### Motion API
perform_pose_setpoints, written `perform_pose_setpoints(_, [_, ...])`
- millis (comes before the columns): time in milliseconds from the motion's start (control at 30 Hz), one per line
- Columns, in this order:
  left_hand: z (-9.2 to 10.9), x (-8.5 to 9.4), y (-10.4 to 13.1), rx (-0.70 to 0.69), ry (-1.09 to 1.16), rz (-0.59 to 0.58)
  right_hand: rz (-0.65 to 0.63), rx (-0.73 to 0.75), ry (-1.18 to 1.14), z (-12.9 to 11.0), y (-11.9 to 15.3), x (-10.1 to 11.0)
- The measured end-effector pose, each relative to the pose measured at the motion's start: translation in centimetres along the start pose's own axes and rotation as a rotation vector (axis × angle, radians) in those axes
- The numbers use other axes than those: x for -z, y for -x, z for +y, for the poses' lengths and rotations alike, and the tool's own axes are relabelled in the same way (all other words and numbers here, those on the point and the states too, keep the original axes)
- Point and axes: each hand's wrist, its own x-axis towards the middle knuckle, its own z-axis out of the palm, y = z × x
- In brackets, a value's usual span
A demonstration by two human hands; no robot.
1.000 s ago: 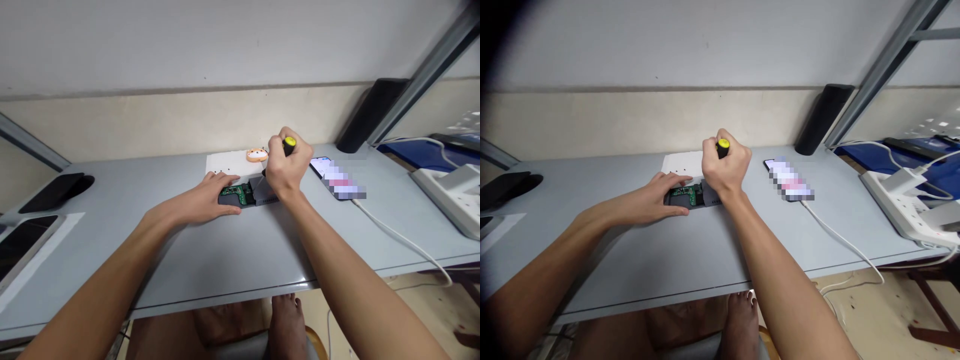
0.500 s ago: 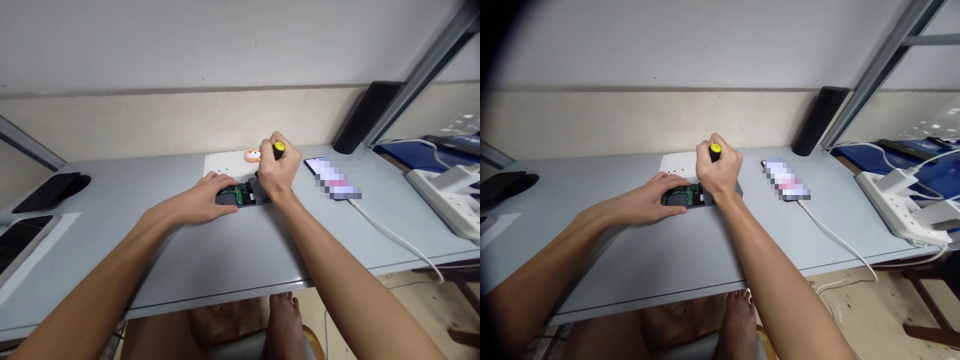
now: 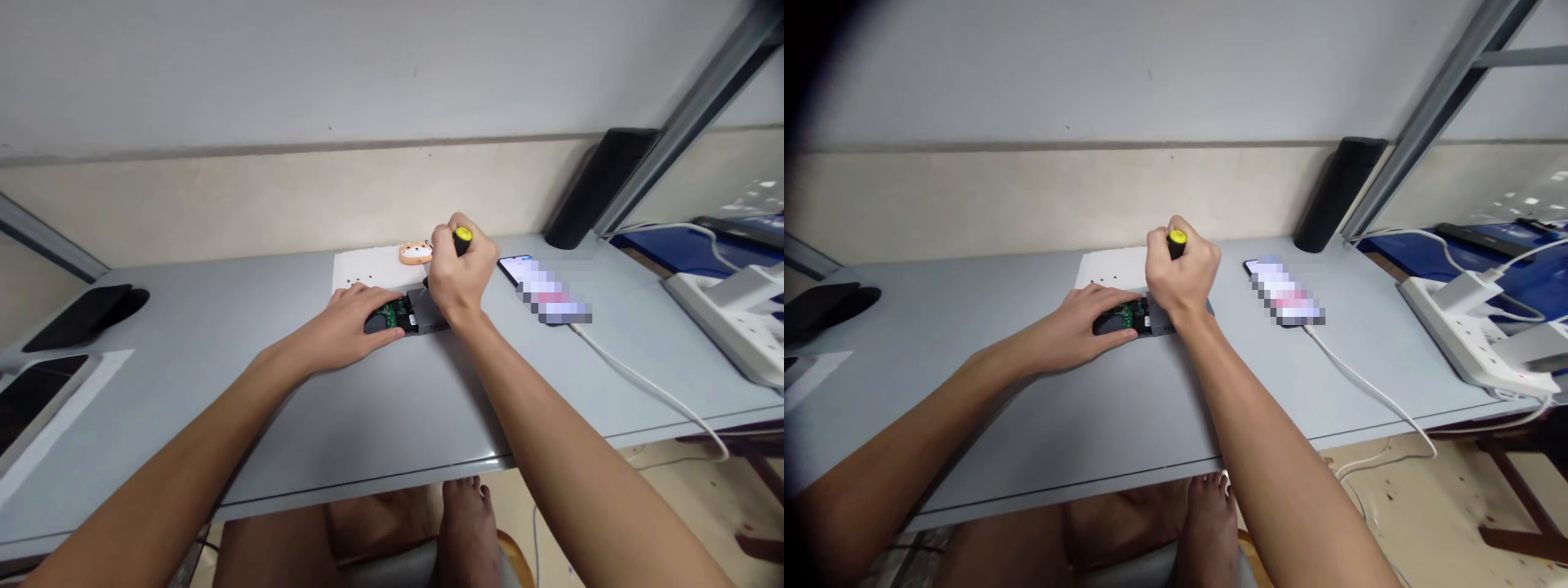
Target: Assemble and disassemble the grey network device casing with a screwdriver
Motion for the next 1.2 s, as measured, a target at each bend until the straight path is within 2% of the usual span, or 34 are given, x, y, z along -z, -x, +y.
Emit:
perform_pose_setpoints(233, [-0.7, 0.6, 0.1, -0.017, -0.006, -0.017, 0.094, 0.001, 0.116, 1.6, -1.2, 0.9])
perform_pose_setpoints(433, [-0.8, 0.4, 0.3, -0.008, 0.009, 0.024, 0.118, -0.031, 0.052, 1.7, -1.2, 0.9])
perform_pose_setpoints(700, [-0.4, 0.7, 0.2, -0.075, 0.020, 0.020, -0.023, -0.014, -0.041, -0.2, 0.4, -0.5])
perform_pose_setpoints(1000, [-0.5, 0.7, 0.0, -0.102, -0.003, 0.011, -0.036, -0.023, -0.006, 0.2, 0.3, -0.3])
perform_pose_setpoints(1200, [-0.4, 0.8, 0.0, -0.126, -0.020, 0.017, -0.093, -0.005, 0.001, 0.4, 0.5, -0.4])
